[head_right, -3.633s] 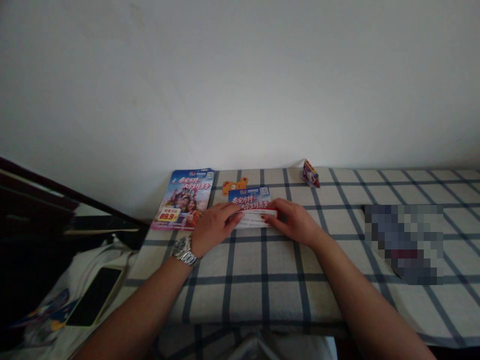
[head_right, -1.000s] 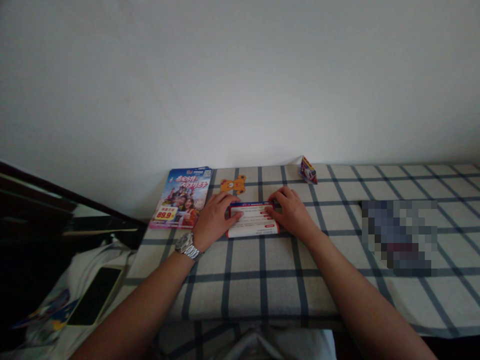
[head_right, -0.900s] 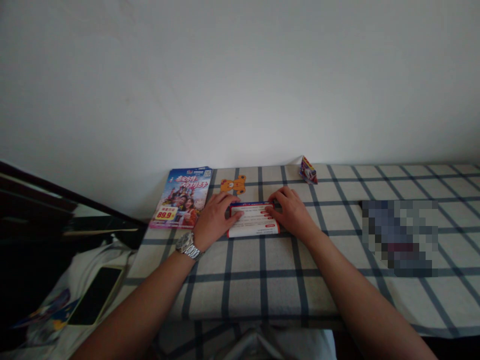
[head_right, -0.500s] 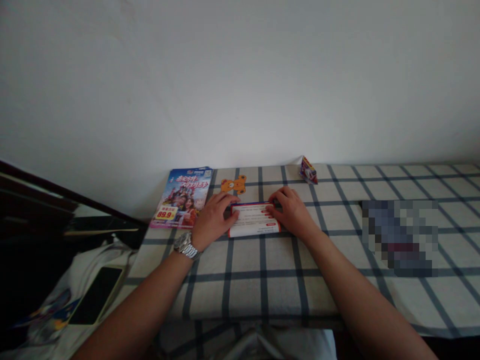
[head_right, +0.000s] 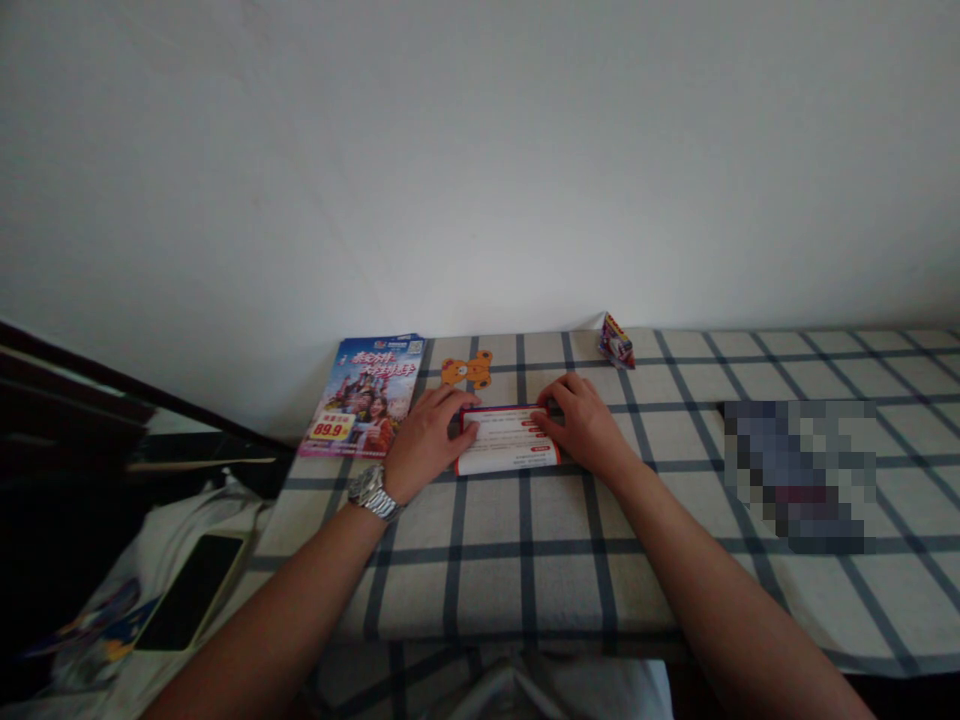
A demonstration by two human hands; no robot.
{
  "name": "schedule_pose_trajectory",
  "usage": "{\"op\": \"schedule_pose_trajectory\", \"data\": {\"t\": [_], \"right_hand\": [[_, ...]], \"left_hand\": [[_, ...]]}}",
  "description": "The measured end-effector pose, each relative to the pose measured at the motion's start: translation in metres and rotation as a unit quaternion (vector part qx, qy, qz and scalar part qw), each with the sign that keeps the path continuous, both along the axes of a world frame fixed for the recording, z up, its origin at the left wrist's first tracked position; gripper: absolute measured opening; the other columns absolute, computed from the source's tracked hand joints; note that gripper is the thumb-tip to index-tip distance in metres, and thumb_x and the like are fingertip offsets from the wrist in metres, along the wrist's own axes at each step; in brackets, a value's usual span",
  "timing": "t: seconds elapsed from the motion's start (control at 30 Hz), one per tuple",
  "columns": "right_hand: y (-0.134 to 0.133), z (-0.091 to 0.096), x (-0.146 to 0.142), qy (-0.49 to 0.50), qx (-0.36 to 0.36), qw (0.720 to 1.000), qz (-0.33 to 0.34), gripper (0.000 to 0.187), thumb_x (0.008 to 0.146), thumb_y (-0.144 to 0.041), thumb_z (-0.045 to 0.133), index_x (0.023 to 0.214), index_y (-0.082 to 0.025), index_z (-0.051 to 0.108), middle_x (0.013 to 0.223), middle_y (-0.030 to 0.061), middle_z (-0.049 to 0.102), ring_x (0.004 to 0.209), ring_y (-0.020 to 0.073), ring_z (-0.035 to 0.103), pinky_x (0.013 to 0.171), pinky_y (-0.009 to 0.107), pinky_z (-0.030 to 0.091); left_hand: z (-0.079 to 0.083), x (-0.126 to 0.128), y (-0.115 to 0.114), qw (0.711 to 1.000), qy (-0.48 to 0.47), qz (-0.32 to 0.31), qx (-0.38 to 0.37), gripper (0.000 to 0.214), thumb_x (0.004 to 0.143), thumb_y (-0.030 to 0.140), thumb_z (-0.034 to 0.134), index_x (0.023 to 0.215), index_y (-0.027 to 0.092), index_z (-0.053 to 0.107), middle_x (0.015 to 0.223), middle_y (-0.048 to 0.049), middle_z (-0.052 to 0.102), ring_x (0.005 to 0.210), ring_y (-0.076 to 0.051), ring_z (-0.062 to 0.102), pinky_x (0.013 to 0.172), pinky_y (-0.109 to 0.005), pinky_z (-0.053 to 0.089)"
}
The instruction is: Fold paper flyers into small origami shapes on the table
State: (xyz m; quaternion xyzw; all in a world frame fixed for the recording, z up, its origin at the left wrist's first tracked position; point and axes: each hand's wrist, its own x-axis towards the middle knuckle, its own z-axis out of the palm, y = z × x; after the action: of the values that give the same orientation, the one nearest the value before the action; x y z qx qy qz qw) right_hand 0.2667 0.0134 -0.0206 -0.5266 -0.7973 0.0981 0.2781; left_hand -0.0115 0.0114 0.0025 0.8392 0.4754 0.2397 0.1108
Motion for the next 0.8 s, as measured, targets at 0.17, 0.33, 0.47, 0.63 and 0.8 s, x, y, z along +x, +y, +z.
{"op": "schedule_pose_trajectory", "data": {"t": [0.17,0.33,0.47,0.63,0.8], "right_hand": [[0.0007,-0.0005,-0.0009,-0.001,-0.006,1.0,-0.002,0.012,0.094,-0.033,0.068,0.099,-0.022,0.068,0.104,0.0094,0.063,0.099,0.0287,0.061,0.091,0.047,0.053],[0.0,0.0015,-0.0025,-0.004,-0.003,1.0,-0.003,0.012,0.094,-0.033,0.068,0.099,-0.022,0.068,0.103,0.009,0.062,0.099,0.0284,0.061,0.091,0.046,0.052],[0.0006,0.0013,-0.0023,-0.006,-0.003,1.0,-0.007,0.011,0.094,-0.033,0.069,0.098,-0.022,0.067,0.103,0.0089,0.062,0.1,0.0285,0.061,0.091,0.045,0.052],[0.0018,-0.0005,-0.0015,-0.008,0.0,1.0,-0.007,0.013,0.094,-0.034,0.069,0.098,-0.023,0.067,0.102,0.0085,0.062,0.099,0.0284,0.062,0.091,0.045,0.052],[0.0014,0.0,-0.0022,-0.004,0.001,1.0,-0.017,0.012,0.093,-0.033,0.07,0.098,-0.023,0.067,0.103,0.0084,0.061,0.098,0.0276,0.063,0.09,0.045,0.053]], "left_hand": [[-0.0003,-0.0008,0.0007,1.0,-0.004,-0.001,0.001,0.022,0.093,0.019,0.068,0.114,0.024,0.066,0.116,-0.0049,0.066,0.111,-0.027,0.059,0.101,-0.045,0.052],[-0.0006,-0.0006,0.001,1.0,-0.002,0.0,0.002,0.022,0.093,0.018,0.067,0.114,0.024,0.066,0.116,-0.0049,0.067,0.112,-0.027,0.059,0.102,-0.045,0.052],[-0.0009,-0.0008,0.001,1.0,-0.002,0.002,0.004,0.021,0.093,0.019,0.067,0.114,0.024,0.066,0.116,-0.0049,0.066,0.112,-0.027,0.059,0.102,-0.045,0.052],[-0.0008,-0.0008,0.001,1.0,-0.001,0.002,0.0,0.021,0.094,0.02,0.068,0.115,0.024,0.066,0.117,-0.005,0.066,0.113,-0.028,0.059,0.102,-0.045,0.052],[-0.0005,-0.0005,0.0007,1.0,0.002,0.007,-0.001,0.022,0.094,0.02,0.067,0.115,0.025,0.066,0.116,-0.0049,0.066,0.112,-0.028,0.06,0.101,-0.046,0.052]]}}
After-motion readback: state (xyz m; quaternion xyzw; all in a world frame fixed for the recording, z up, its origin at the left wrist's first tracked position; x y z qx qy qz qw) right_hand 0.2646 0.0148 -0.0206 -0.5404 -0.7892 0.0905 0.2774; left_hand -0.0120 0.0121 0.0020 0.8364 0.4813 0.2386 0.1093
